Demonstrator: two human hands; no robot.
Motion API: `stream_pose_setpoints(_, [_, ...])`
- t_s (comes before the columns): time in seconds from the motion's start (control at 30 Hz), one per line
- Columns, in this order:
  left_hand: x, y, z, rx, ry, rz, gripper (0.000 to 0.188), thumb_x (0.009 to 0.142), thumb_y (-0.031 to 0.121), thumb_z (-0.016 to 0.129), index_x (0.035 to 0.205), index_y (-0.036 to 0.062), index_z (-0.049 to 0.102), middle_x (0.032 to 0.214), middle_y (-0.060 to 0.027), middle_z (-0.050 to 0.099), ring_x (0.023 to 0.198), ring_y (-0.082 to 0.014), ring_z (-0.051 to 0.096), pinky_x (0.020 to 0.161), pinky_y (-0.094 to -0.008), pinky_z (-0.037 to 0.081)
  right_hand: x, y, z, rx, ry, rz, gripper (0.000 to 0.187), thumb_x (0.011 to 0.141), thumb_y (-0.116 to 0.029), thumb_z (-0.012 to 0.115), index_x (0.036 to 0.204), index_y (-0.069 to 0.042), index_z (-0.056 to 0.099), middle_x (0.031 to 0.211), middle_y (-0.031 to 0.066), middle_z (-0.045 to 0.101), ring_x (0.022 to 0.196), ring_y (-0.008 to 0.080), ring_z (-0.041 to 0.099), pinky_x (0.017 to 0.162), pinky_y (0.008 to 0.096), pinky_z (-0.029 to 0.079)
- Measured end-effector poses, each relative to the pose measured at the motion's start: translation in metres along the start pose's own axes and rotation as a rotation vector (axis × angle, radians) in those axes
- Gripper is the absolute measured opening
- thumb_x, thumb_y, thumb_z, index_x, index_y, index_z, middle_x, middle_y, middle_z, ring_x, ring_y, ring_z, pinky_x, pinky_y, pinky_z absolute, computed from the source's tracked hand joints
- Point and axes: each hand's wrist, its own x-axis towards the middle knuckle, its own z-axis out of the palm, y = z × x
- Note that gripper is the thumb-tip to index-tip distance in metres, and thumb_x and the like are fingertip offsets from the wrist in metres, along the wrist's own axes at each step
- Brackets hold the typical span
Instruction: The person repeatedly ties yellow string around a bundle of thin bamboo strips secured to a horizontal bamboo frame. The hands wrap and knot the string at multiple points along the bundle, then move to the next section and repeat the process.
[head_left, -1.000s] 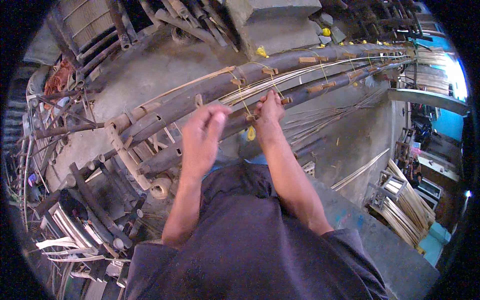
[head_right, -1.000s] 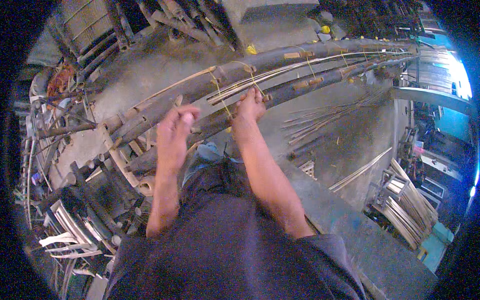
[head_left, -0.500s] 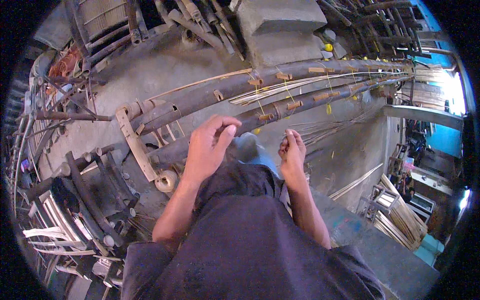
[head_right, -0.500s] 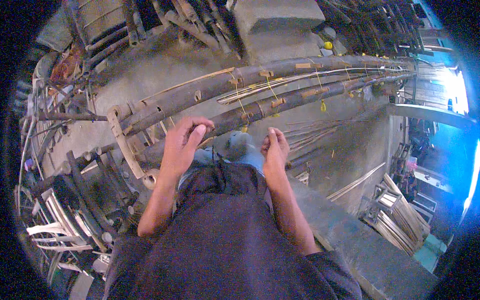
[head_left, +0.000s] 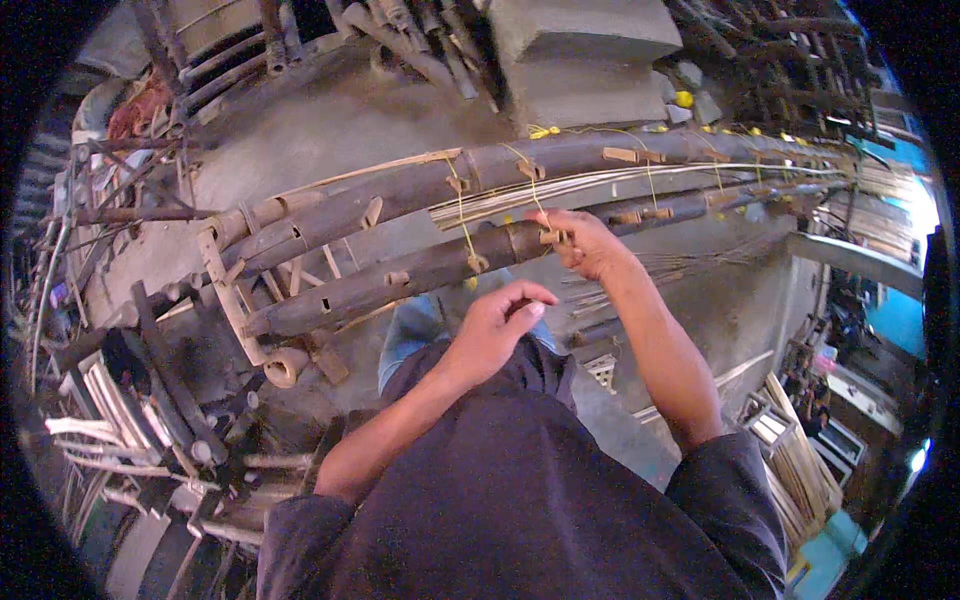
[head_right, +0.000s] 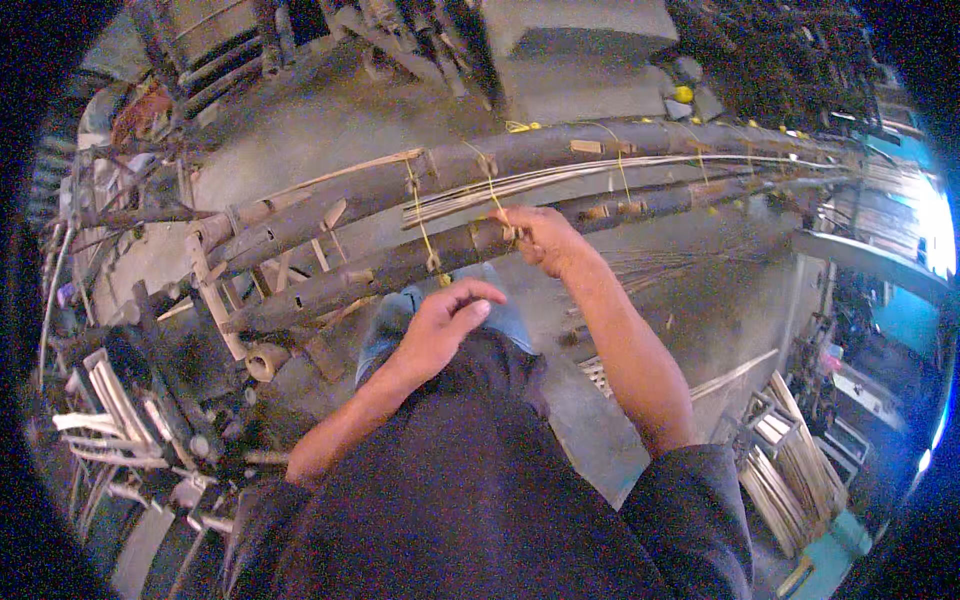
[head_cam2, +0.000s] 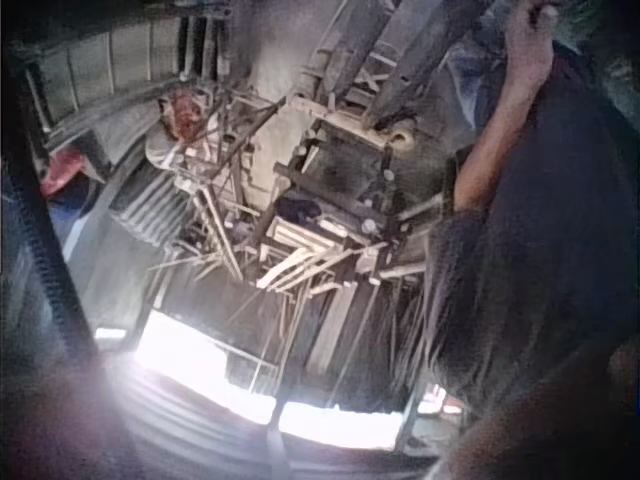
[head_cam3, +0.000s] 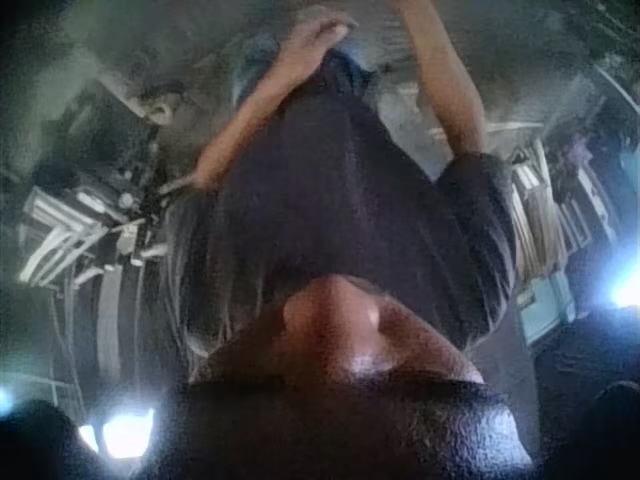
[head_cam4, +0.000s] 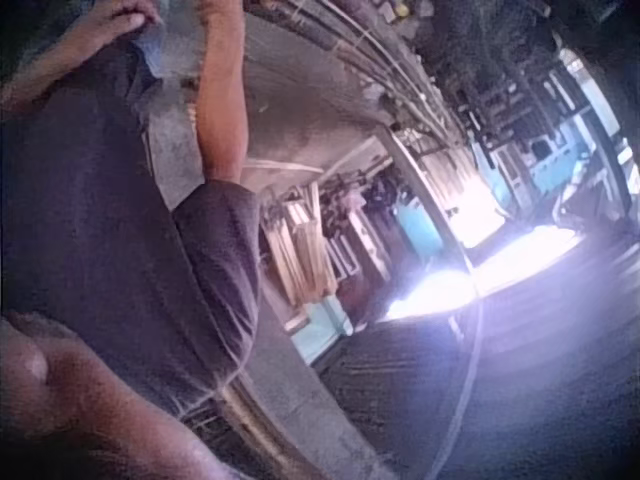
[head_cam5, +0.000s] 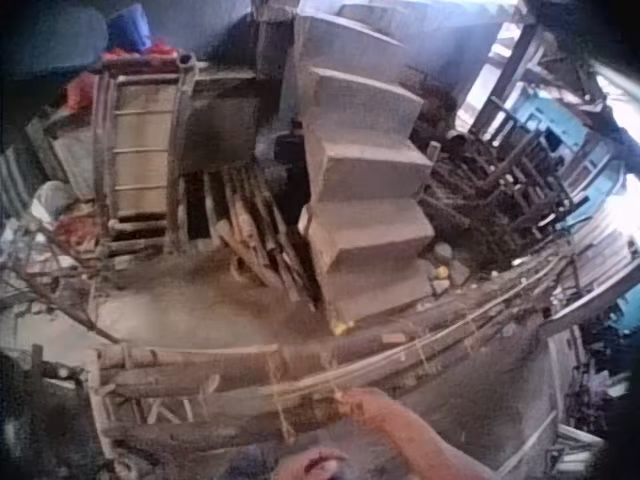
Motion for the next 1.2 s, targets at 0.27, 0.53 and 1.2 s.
stream_pose_setpoints(0.27, [0.011, 0.012, 0.024, 0.068, 0.36, -0.21, 0.022, 0.094, 0.02, 0.051, 0.108, 0.0067, 0.062, 0.066, 0.0084, 0.039, 0.058, -0.0036, 0.034, 0.053, -0.0215, 0.028, 0.019, -0.013, 0.008, -0.069, -0.081, 0.131, 0.022, 0.083, -0.032, 0.073, 0.097, -0.017, 0.068, 0.059, -0.0096, 0.04, 0.047, 0.0021, 0.029, 0.043, 0.0229, 0.014])
stream_pose_setpoints(0.53, [0.024, 0.011, 0.052, -0.045, 0.496, -0.292, 0.022, 0.095, 0.02, 0.05, 0.109, 0.0051, 0.061, 0.067, 0.008, 0.038, 0.058, -0.0033, 0.034, 0.054, -0.0212, 0.029, 0.032, -0.003, 0.017, 0.08, 0.061, 0.068, 0.038, 0.074, -0.019, 0.074, 0.108, -0.003, 0.065, 0.093, 0.0082, 0.068, 0.074, 0.0223, 0.065, 0.058, 0.036, 0.049])
stream_pose_setpoints(1.2, [0.039, 0.029, -0.083, 1.221, 0.243, -0.015, 0.029, 0.089, 0.025, 0.058, 0.111, 0.007, 0.064, 0.098, -0.0176, 0.068, 0.09, -0.0372, 0.064, 0.08, -0.0473, 0.051, -0.114, 0.005, 0.08, -1.185, -0.089, -0.864, 0.013, 0.086, -0.014, 0.062, 0.089, -0.003, 0.067, 0.079, 0.0125, 0.057, 0.076, 0.0275, 0.059, 0.069, 0.04, 0.046])
